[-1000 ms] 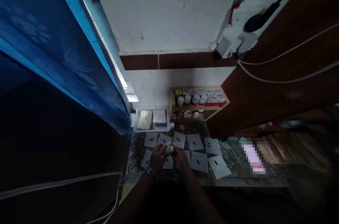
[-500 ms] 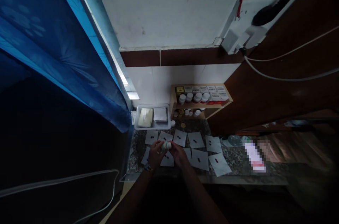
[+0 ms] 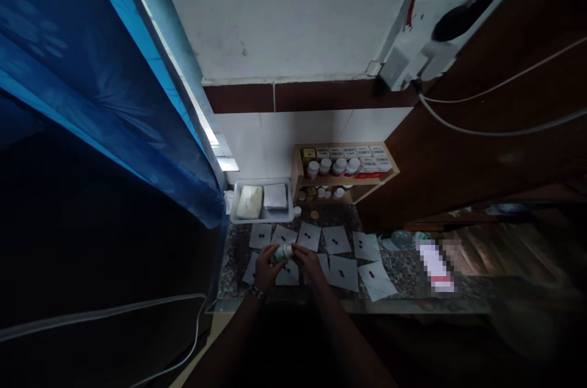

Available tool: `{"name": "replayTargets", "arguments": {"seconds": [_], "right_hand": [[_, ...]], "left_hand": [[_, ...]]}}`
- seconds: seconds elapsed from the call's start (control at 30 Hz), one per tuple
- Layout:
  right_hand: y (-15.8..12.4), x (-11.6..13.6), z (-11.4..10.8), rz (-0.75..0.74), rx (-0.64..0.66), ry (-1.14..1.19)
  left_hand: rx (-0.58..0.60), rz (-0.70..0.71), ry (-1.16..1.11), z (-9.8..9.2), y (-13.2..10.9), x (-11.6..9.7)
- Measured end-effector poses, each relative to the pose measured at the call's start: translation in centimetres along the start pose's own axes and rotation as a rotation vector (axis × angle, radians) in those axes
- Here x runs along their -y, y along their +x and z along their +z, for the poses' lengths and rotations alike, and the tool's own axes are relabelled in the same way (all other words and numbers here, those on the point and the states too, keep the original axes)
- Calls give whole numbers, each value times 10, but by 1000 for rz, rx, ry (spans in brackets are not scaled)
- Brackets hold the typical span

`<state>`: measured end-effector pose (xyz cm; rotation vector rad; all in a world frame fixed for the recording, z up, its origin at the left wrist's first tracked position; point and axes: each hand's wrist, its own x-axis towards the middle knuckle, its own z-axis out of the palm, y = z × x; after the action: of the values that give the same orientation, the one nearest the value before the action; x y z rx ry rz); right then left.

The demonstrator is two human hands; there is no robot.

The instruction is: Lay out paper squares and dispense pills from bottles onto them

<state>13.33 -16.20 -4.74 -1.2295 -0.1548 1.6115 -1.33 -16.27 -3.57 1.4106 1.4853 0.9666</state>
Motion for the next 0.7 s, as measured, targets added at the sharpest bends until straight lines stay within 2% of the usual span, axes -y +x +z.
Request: {"name": "replayTargets", "arguments": {"seconds": [0.17, 0.4, 0.57, 0.7], "right_hand": [[8, -1, -9, 19, -39, 0], [11, -13, -29, 30, -78, 8], [28, -6, -39, -57, -126, -10], [51, 15, -49, -222, -234, -339]], "left_hand": [[-34, -72, -68, 5, -1, 9], [-62, -123, -107, -1, -6, 23], [-58, -140, -121, -3, -6, 28], [-57, -146, -120, -2, -8, 28]]}}
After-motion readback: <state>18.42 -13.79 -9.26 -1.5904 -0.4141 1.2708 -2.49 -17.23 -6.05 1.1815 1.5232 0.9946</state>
